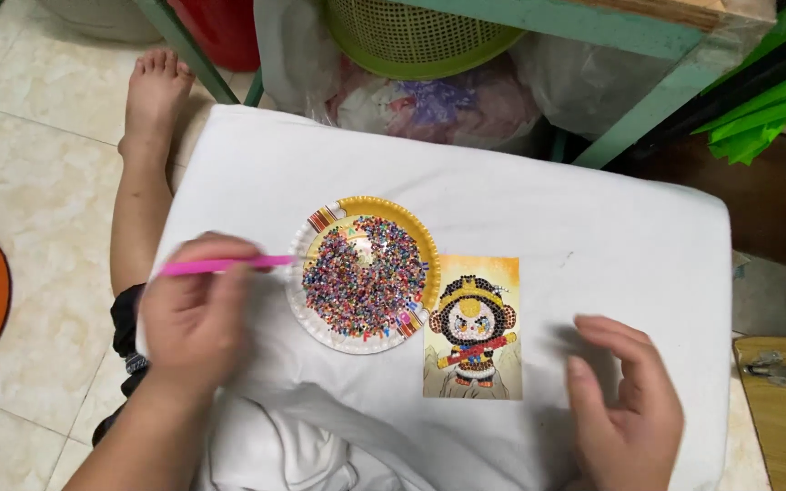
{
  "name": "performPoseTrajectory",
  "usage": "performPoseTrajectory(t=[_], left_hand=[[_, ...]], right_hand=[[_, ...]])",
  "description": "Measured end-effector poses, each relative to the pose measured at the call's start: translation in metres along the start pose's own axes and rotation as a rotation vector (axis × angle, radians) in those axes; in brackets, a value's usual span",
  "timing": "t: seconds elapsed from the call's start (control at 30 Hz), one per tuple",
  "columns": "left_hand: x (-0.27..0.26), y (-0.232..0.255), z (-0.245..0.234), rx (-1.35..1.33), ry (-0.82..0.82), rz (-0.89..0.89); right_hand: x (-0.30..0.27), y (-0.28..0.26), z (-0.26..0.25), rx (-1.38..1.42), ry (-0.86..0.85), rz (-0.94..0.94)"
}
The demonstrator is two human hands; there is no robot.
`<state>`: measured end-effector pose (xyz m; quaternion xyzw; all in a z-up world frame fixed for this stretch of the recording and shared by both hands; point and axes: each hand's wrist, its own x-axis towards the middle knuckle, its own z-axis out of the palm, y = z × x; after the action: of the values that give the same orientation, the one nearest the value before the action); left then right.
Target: Using a specialized pen tool to pick up small colored beads from a tray and place them onto a pre-printed adhesive canvas to create a mosaic picture.
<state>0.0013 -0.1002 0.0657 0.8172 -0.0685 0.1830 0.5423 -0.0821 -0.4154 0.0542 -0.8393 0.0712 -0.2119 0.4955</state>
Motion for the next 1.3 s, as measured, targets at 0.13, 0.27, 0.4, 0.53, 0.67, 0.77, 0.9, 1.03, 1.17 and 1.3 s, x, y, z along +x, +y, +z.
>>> performPoseTrajectory(t=[0.13, 0.27, 0.4, 0.53, 0.67, 0.77, 0.9, 1.03, 1.17, 1.3], left_hand=[[0.011, 0.015, 0.03, -0.204, -0.271, 0.053], [0.011, 0.025, 0.044, -0.289, -0.486, -0.087], [0.004, 0.01, 0.052, -0.433, -0.724, -0.523], [0.012, 0.009, 0.059, -0.277, -0.706, -0.57], [0.017, 0.009, 0.055, -0.303, -0.47, -0.419], [0.016, 0.014, 0.053, -0.383, -0.309, -0.393], [0.004, 0.0, 0.051, -0.265, -0.184, -0.247], [0.004, 0.003, 0.051, -0.026, -0.236, 0.029], [0.001, -0.001, 0.052, 0.021, -0.271, 0.114], [-0.004, -0.006, 0.056, 0.016, -0.225, 0.126]], right_hand=[[0.013, 0.025, -0.003, -0.206, -0.399, -0.084], [0.015, 0.027, -0.002, -0.254, -0.547, -0.133], [0.015, 0.027, -0.001, -0.314, -0.591, -0.174], [0.015, 0.026, 0.0, -0.344, -0.599, -0.167], [0.015, 0.027, 0.001, -0.358, -0.605, -0.17], [0.016, 0.027, 0.001, -0.354, -0.613, -0.162], [0.016, 0.028, 0.002, -0.394, -0.63, -0.173], [0.015, 0.029, 0.003, -0.425, -0.624, -0.208], [0.016, 0.028, 0.005, -0.44, -0.63, -0.178], [0.016, 0.025, 0.003, -0.444, -0.635, -0.172]])
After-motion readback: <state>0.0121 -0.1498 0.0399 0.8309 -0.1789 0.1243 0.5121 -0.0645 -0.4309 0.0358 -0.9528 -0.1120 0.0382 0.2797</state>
